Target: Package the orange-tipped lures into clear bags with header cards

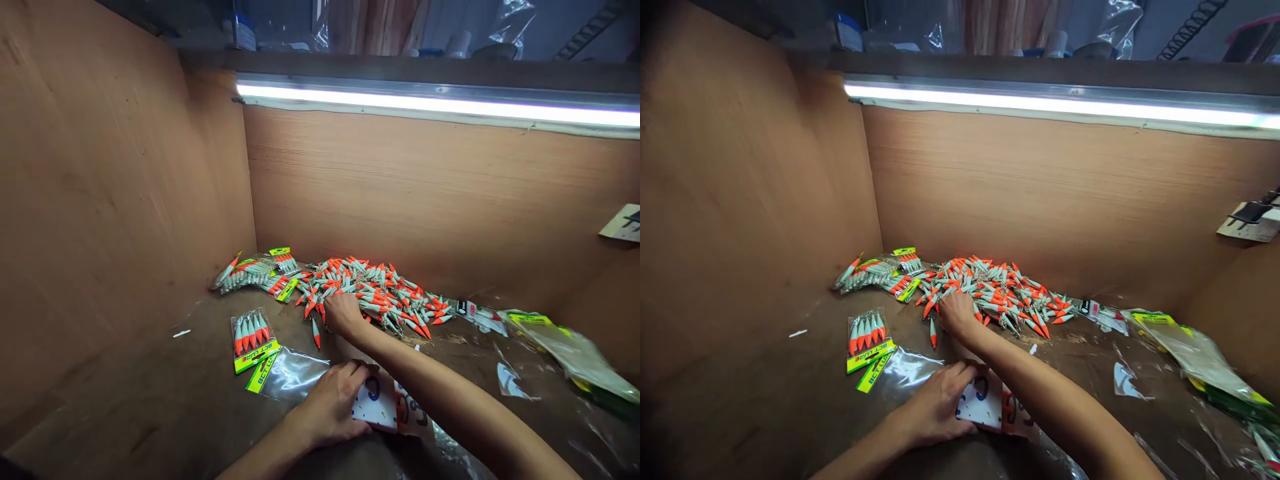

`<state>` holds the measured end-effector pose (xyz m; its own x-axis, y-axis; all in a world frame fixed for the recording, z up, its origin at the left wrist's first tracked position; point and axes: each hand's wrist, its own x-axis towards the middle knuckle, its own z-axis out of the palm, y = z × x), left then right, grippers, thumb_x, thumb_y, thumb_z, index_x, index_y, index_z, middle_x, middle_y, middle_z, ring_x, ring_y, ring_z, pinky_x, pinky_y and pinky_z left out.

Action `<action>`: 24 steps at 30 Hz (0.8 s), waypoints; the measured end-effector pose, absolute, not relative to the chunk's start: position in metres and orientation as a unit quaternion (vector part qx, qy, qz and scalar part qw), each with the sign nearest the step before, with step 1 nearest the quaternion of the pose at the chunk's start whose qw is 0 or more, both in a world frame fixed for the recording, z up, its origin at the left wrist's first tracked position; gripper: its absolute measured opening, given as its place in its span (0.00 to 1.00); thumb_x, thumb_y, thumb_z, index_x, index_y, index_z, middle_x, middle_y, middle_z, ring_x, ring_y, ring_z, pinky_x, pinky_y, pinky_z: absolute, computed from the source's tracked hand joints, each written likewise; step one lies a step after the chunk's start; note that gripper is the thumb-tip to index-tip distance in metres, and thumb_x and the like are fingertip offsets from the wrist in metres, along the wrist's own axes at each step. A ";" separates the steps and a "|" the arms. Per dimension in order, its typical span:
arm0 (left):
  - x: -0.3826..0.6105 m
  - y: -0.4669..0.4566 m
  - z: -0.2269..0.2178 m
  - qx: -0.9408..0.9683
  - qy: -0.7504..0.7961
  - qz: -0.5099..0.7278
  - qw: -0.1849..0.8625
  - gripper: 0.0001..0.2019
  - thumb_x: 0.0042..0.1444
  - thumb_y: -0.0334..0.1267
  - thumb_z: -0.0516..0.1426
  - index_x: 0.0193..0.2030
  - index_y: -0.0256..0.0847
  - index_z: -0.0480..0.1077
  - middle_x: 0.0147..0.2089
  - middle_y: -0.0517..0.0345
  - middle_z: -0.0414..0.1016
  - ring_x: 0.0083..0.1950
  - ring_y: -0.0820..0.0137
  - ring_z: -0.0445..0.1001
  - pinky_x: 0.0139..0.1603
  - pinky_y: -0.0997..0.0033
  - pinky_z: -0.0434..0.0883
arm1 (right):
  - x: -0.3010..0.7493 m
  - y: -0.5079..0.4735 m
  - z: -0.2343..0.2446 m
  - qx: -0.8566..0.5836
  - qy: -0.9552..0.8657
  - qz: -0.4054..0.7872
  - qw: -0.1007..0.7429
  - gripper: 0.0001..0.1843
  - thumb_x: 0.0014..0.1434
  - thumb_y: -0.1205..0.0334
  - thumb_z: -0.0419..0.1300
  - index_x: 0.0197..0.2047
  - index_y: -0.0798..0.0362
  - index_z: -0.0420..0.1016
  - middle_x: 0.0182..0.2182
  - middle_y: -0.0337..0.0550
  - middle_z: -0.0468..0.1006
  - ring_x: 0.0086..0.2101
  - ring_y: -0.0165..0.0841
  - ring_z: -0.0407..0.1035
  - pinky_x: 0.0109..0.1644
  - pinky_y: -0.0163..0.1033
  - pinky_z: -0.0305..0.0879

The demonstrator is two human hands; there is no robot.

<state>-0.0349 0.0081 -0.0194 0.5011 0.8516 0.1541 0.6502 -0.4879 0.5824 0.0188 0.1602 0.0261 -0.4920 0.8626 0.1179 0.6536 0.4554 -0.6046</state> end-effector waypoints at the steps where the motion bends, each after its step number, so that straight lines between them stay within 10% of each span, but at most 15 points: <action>1: -0.035 0.008 -0.020 0.836 0.448 0.216 0.233 0.39 0.42 0.41 0.69 0.62 0.50 0.60 0.57 0.54 0.70 0.54 0.55 0.71 0.56 0.58 0.69 | 0.019 0.163 0.027 -0.473 -0.821 0.240 0.210 0.15 0.66 0.57 0.61 0.52 0.57 0.72 0.50 0.49 0.75 0.48 0.41 0.72 0.51 0.51 0.71; 6: -0.037 0.009 -0.021 0.838 0.432 0.227 0.245 0.42 0.42 0.39 0.68 0.64 0.51 0.58 0.59 0.53 0.68 0.56 0.54 0.70 0.58 0.57 0.68 | 0.042 0.173 0.043 -0.523 -0.789 0.206 0.248 0.09 0.61 0.58 0.60 0.41 0.56 0.74 0.42 0.56 0.79 0.49 0.48 0.72 0.47 0.46 0.66; 10: -0.038 0.008 -0.019 0.836 0.426 0.233 0.255 0.44 0.42 0.38 0.68 0.66 0.53 0.56 0.62 0.53 0.66 0.58 0.54 0.69 0.61 0.56 0.67 | 0.084 0.165 0.053 -0.488 -0.778 0.279 0.280 0.16 0.66 0.49 0.53 0.39 0.54 0.72 0.35 0.48 0.81 0.34 0.36 0.75 0.35 0.36 0.66; 17: -0.039 0.011 -0.022 0.824 0.417 0.257 0.285 0.45 0.43 0.33 0.66 0.68 0.56 0.53 0.65 0.57 0.64 0.60 0.59 0.68 0.62 0.60 0.66 | 0.208 0.120 0.030 -0.372 -0.583 0.620 0.370 0.20 0.56 0.47 0.68 0.44 0.53 0.74 0.38 0.46 0.80 0.24 0.25 0.66 0.27 0.31 0.62; 24: -0.036 0.015 -0.026 0.818 0.433 0.252 0.282 0.44 0.46 0.32 0.63 0.69 0.56 0.51 0.68 0.55 0.61 0.65 0.56 0.65 0.65 0.54 0.63 | 0.295 0.056 0.001 -0.521 -0.758 0.304 0.247 0.11 0.62 0.52 0.62 0.40 0.48 0.81 0.34 0.43 0.80 0.34 0.36 0.71 0.38 0.40 0.66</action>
<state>-0.0357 0.0148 -0.0265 0.4983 0.8506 0.1676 0.5661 -0.4657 0.6802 0.2953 0.0556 0.0006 -0.3345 0.9406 0.0573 0.6405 0.2715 -0.7184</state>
